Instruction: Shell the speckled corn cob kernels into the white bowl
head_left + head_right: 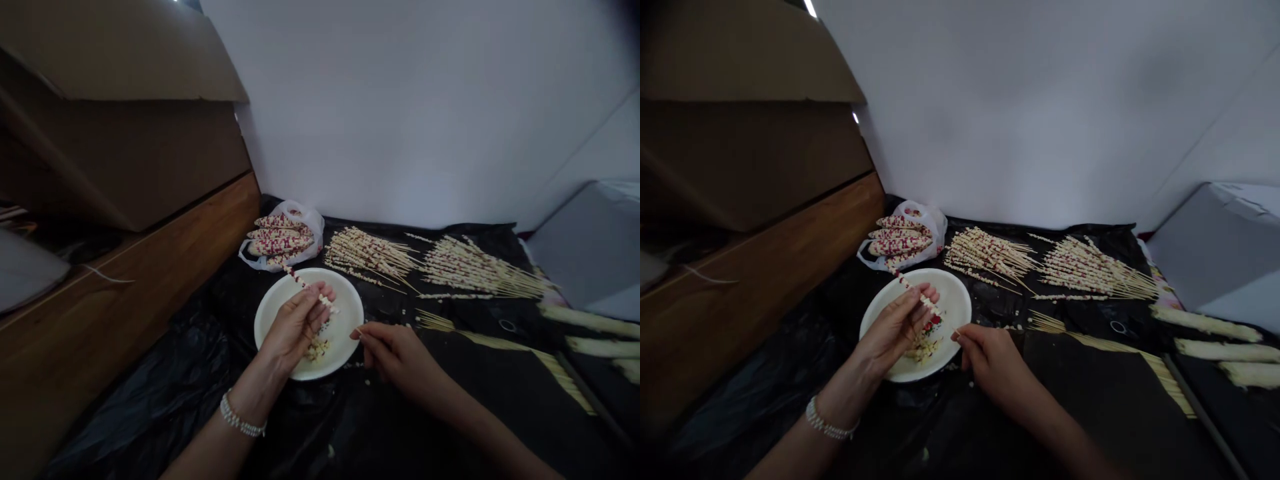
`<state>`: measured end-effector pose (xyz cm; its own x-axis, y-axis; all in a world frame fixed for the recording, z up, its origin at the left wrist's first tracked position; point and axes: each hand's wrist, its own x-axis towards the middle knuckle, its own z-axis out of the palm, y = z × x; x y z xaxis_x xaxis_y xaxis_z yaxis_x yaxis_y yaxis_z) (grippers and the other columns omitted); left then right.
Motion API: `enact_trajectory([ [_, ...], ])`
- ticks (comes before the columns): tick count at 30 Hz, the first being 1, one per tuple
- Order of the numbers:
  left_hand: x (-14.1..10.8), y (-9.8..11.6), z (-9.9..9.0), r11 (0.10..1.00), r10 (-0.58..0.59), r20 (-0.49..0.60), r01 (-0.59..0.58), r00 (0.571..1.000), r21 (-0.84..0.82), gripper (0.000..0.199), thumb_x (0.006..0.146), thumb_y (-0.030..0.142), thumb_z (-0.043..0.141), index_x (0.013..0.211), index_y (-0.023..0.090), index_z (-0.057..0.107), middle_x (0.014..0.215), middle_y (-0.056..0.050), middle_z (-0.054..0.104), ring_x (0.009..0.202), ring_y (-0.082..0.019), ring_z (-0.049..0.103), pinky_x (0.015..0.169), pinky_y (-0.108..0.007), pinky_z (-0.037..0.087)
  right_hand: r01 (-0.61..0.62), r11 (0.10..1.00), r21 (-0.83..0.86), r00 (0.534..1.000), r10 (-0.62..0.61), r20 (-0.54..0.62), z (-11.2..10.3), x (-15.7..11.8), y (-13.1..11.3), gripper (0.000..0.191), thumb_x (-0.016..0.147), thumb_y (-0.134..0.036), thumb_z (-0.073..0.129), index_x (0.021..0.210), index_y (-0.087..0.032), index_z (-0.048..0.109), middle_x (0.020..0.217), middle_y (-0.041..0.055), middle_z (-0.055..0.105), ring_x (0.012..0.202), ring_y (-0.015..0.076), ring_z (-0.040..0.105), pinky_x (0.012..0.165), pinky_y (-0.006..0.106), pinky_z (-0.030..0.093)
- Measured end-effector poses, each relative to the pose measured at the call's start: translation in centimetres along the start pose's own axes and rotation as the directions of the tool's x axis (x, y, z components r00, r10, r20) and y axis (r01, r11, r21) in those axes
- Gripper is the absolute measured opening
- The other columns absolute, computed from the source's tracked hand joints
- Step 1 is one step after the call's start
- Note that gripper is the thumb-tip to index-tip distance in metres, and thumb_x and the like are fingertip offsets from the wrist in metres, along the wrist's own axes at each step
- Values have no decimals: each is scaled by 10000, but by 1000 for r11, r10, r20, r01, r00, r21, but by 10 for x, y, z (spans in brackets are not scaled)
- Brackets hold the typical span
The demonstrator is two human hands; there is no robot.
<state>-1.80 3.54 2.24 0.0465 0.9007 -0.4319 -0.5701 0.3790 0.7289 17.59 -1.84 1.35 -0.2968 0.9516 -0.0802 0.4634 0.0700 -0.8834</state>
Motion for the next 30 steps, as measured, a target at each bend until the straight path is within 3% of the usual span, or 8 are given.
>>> enact_trajectory([
  [4, -7, -15, 6, 994, 5, 136, -20, 991, 112, 234, 837, 128, 755, 1069, 151, 745, 1038, -107, 788, 942, -165, 750, 791, -201, 598, -14, 994, 105, 996, 5, 88, -6, -3, -4, 231, 979, -310, 460, 865, -188, 620, 675, 15, 690, 537, 116, 581, 567, 238, 428],
  [8, -10, -26, 7, 949, -103, 408, -33, 907, 314, 396, 771, 283, 835, 1141, 173, 746, 1137, -126, 768, 987, -222, 741, 905, -319, 574, -125, 900, 417, 962, 8, 271, -22, -5, -1, 238, 953, -426, 511, 996, -197, 557, 681, -7, 692, 518, 109, 595, 520, 215, 390],
  [12, -9, -34, 6, 852, -1, 439, -229, 899, 470, 292, 802, 316, 789, 1070, 201, 778, 1122, -102, 779, 1073, -248, 713, 947, -348, 543, -143, 867, 476, 986, 84, 144, -53, 3, 8, 335, 878, -506, 597, 973, -185, 581, 737, 23, 723, 597, 126, 638, 585, 237, 431],
  [16, -10, -42, 2, 602, 198, 488, -498, 850, 625, 191, 843, 284, 719, 1000, 220, 806, 1066, -92, 793, 1026, -263, 722, 965, -385, 533, -35, 998, -55, 977, 23, -211, -99, 31, 26, 294, 871, -421, 583, 921, -162, 712, 894, 65, 757, 784, 167, 667, 714, 282, 475],
  [17, -11, -44, 1, 528, 229, 515, -549, 826, 648, 186, 858, 283, 699, 998, 229, 808, 1082, -92, 790, 1031, -268, 721, 972, -396, 529, -48, 964, -263, 960, -28, -277, -108, 40, 33, 292, 888, -397, 547, 913, -172, 731, 871, 49, 758, 773, 170, 663, 703, 282, 473],
  [20, -13, -47, -1, 375, 253, 585, -636, 770, 675, 196, 891, 273, 652, 1008, 248, 808, 1141, -88, 776, 1075, -279, 712, 1007, -426, 509, -111, 898, -427, 938, -47, -342, -127, 69, 53, 258, 881, -295, 540, 853, -171, 764, 776, 49, 742, 756, 192, 648, 708, 292, 446],
  [26, -13, -48, -4, 317, 247, 619, -665, 746, 676, 201, 908, 272, 630, 1005, 262, 805, 1160, -89, 769, 1082, -286, 715, 988, -448, 524, -230, 758, -611, 927, -22, -375, -121, 102, 86, 244, 913, -201, 546, 789, -177, 754, 879, 81, 763, 931, 219, 683, 808, 282, 449],
  [30, -11, -48, -3, 324, 235, 626, -667, 744, 671, 199, 909, 263, 630, 1000, 262, 807, 1151, -92, 772, 1061, -281, 723, 969, -442, 535, -264, 690, -674, 940, 29, -339, -113, 111, 96, 233, 972, -347, 590, 1096, -170, 677, 1122, 76, 693, 1001, 205, 664, 886, 385, 537],
])
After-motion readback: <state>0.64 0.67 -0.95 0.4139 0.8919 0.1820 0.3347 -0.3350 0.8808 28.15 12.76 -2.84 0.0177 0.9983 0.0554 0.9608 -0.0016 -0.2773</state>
